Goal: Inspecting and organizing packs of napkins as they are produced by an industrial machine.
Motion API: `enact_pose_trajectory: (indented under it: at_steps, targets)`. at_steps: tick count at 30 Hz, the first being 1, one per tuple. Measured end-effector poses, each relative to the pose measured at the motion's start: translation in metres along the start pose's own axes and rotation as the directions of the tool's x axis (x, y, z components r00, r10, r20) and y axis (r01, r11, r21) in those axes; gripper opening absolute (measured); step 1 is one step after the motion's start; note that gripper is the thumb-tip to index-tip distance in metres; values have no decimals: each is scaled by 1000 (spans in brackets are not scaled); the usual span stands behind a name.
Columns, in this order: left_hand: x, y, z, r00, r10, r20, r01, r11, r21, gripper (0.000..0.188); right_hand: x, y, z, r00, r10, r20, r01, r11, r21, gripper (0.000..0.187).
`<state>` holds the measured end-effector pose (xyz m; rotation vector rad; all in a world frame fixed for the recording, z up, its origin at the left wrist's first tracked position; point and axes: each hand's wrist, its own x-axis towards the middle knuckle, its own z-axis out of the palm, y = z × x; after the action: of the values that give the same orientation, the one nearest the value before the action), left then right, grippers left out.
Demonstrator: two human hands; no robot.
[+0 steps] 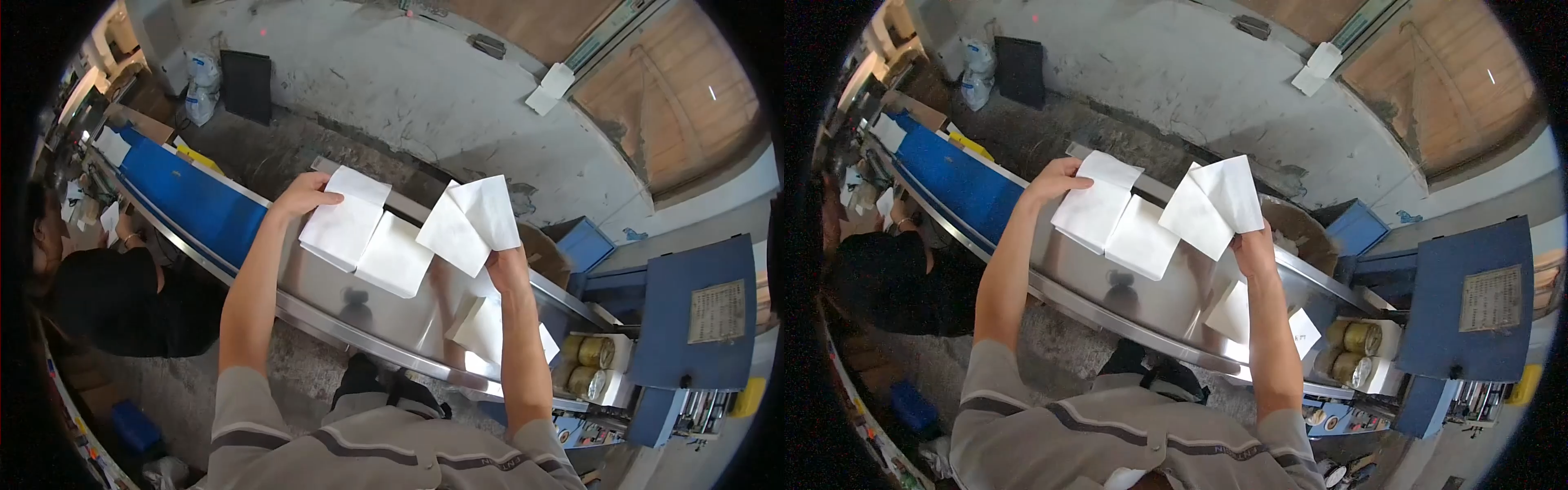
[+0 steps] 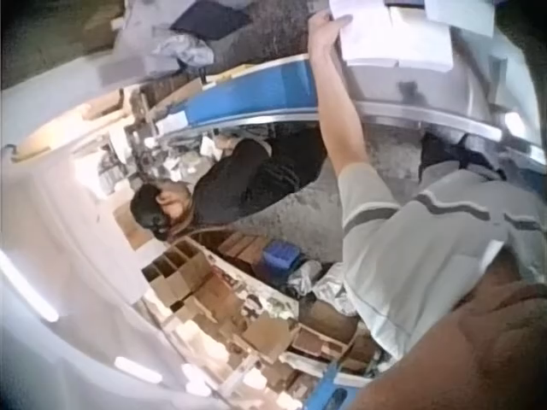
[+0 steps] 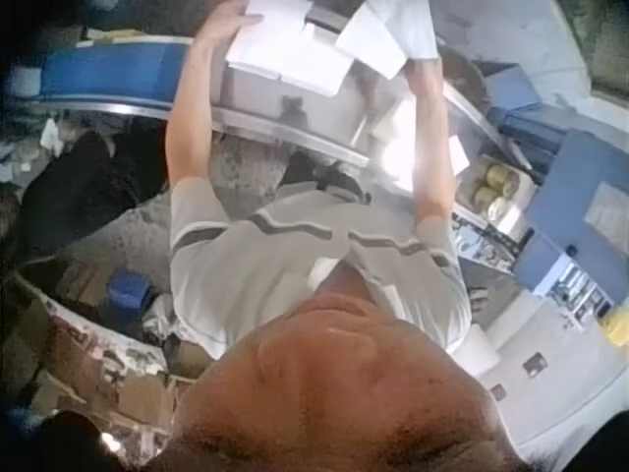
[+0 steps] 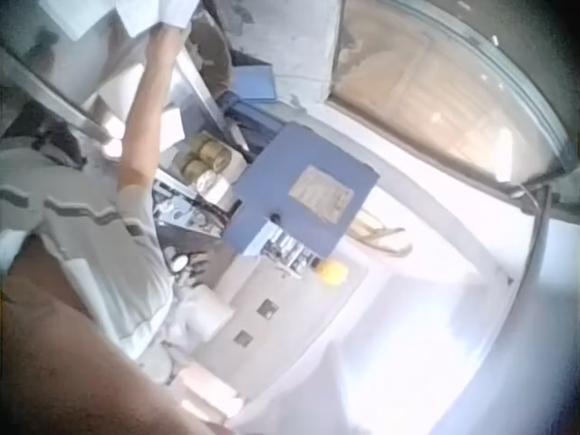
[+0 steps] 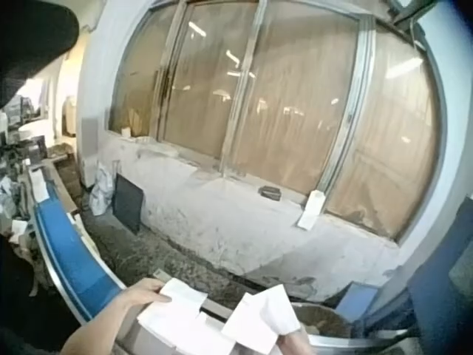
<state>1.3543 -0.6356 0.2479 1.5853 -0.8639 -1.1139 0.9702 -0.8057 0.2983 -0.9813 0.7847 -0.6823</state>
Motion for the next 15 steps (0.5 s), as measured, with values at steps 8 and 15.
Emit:
enact_pose_trajectory:
  at_steps: [8,15]
  targets:
    - [-11,1,6,979,200,-29,-202,968,-150,38,7,3,26,999,42,29,-42,999,-8,46]
    - [-35,22,-3,952,305,-12,-304,943,-136,44,-9,-13,48,930,-206,303,333,822,-462,28]
